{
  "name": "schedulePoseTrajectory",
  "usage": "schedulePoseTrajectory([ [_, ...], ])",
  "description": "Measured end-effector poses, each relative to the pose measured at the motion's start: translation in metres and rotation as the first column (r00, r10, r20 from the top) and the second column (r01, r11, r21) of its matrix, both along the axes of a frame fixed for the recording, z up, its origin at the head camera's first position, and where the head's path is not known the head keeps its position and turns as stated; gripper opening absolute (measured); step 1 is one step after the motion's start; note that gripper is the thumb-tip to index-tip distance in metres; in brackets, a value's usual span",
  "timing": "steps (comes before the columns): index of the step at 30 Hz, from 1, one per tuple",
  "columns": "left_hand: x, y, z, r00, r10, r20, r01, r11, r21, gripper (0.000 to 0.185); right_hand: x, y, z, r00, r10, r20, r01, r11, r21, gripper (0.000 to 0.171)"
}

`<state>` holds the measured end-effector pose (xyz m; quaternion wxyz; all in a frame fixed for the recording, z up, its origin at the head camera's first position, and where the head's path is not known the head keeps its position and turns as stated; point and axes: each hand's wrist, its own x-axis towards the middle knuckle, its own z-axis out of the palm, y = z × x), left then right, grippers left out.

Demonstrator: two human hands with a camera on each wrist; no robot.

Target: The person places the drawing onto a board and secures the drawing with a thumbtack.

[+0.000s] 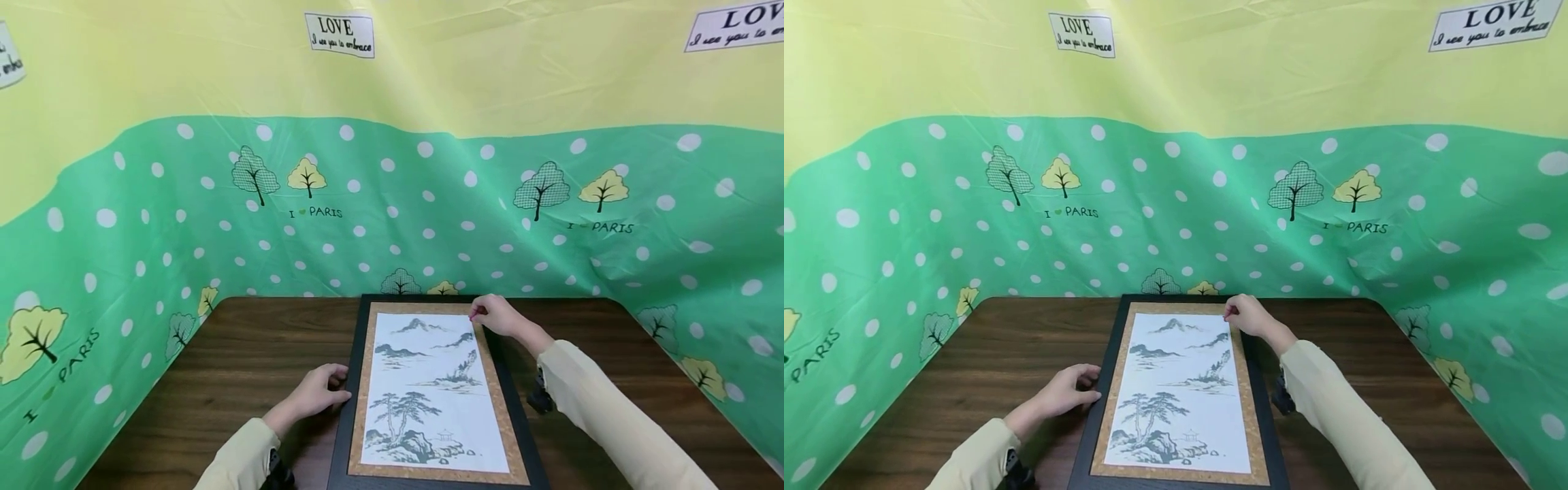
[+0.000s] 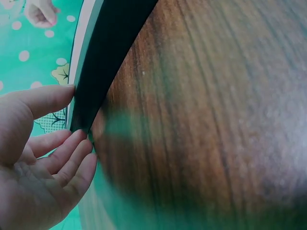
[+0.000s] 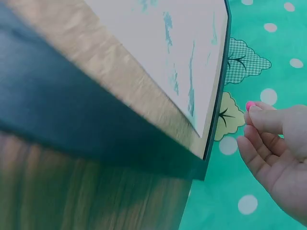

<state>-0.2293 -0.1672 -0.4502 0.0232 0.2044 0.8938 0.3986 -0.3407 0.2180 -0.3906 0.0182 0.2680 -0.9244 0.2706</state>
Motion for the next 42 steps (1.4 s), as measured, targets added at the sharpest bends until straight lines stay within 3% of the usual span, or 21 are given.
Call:
schedulePoseTrajectory([
  [13,0.001,-0.001,0.000,1.000,-0.009,0.015,0.009,1.000,0.019,0.044,-0.032,-0.047,-0.020,0.996,0.022,0.084,-0.020,1.000,-0.024,0.008],
  [17,0.001,0.000,0.000,1.000,-0.005,0.005,0.005,1.000,0.028,0.043,-0.037,-0.058,-0.028,0.996,-0.047,0.081,0.049,0.999,-0.019,0.009],
  [23,-0.002,-0.002,-0.004,1.000,0.002,0.025,-0.003,0.999,0.042,0.043,-0.039,-0.072,-0.039,0.981,-0.091,0.173,0.112,0.987,-0.117,0.008],
  [32,-0.003,-0.003,-0.007,0.998,0.004,0.055,-0.008,0.998,0.061,0.045,-0.044,-0.082,-0.048,0.937,-0.220,0.272,0.267,0.952,-0.149,0.011],
  [37,-0.004,-0.003,-0.008,0.998,0.004,0.055,-0.007,0.998,0.058,0.045,-0.047,-0.084,-0.047,0.922,-0.237,0.305,0.294,0.942,-0.159,0.012],
  [42,-0.005,-0.004,-0.007,0.998,0.002,0.063,-0.006,0.998,0.068,0.045,-0.050,-0.084,-0.046,0.928,-0.235,0.288,0.285,0.947,-0.146,0.009],
])
